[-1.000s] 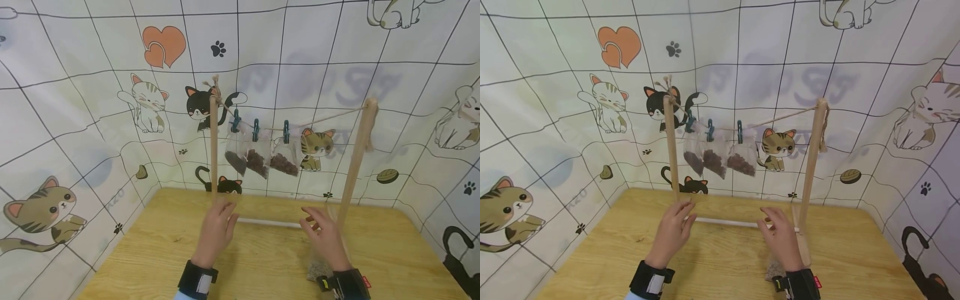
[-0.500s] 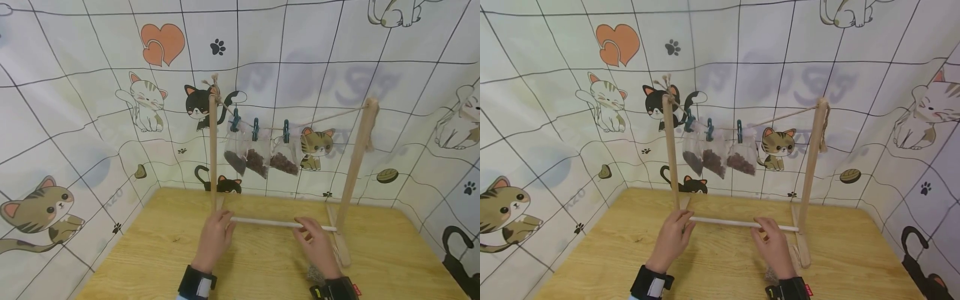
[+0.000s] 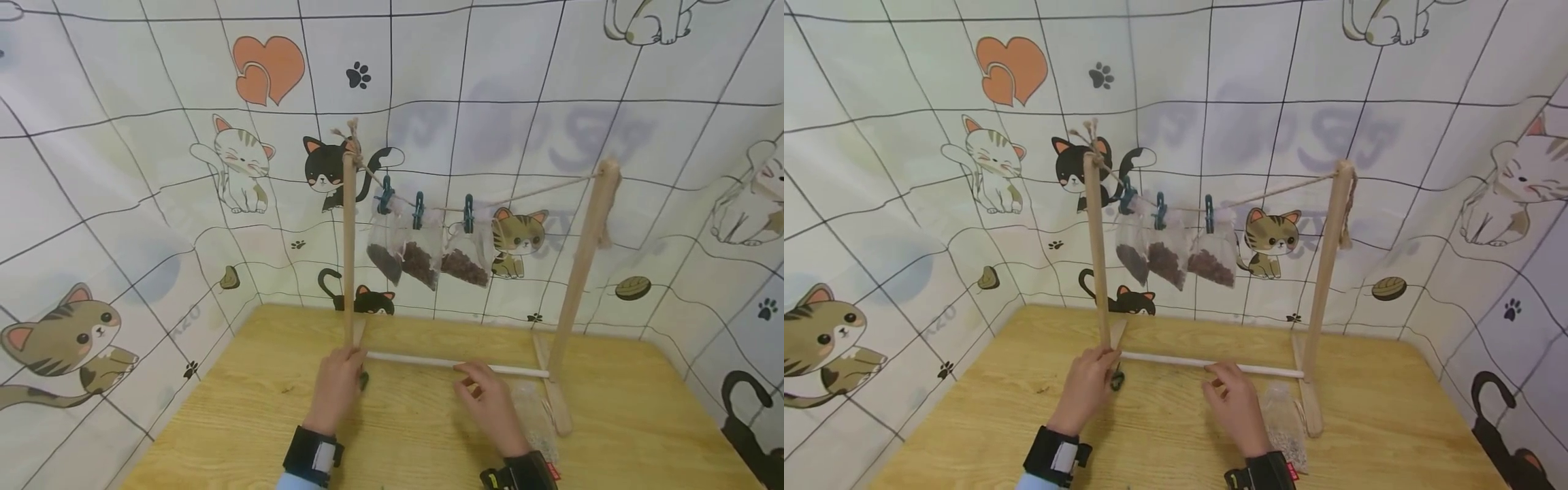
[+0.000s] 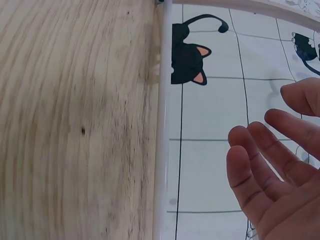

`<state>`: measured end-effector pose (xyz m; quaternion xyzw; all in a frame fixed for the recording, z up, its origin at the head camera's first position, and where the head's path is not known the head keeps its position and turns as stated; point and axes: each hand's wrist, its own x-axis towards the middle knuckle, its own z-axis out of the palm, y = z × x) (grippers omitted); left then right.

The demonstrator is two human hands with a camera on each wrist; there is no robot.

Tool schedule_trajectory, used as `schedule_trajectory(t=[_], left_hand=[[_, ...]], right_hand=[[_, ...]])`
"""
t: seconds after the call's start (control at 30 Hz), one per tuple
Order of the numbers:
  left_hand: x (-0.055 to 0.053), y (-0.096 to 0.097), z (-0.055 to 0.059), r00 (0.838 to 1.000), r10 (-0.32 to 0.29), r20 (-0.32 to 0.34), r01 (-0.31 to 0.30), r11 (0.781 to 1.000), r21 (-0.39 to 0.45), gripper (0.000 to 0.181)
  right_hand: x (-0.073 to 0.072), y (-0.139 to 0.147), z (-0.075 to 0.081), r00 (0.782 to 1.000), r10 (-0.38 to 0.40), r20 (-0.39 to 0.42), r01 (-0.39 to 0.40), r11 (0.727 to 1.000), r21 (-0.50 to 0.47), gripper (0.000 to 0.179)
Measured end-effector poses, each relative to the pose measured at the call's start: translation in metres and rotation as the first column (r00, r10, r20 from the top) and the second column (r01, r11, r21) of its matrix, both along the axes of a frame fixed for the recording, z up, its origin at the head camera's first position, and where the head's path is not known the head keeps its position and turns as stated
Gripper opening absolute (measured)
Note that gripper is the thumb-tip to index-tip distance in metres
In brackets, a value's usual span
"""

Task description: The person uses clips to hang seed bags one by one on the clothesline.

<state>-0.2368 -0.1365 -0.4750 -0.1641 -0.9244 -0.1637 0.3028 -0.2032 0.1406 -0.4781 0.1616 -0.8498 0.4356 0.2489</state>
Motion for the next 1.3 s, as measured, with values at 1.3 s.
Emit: schedule_trajectory(t=[1.3], left_hand=[[0.008,0.009,-0.004,0.974,-0.067,0.215,0.065,0.998,0.016,0.032]], right_hand=[[0.003,-0.028,-0.002,0.978,0.083,0.189,-0.078,0.996,-0.035,0.022]])
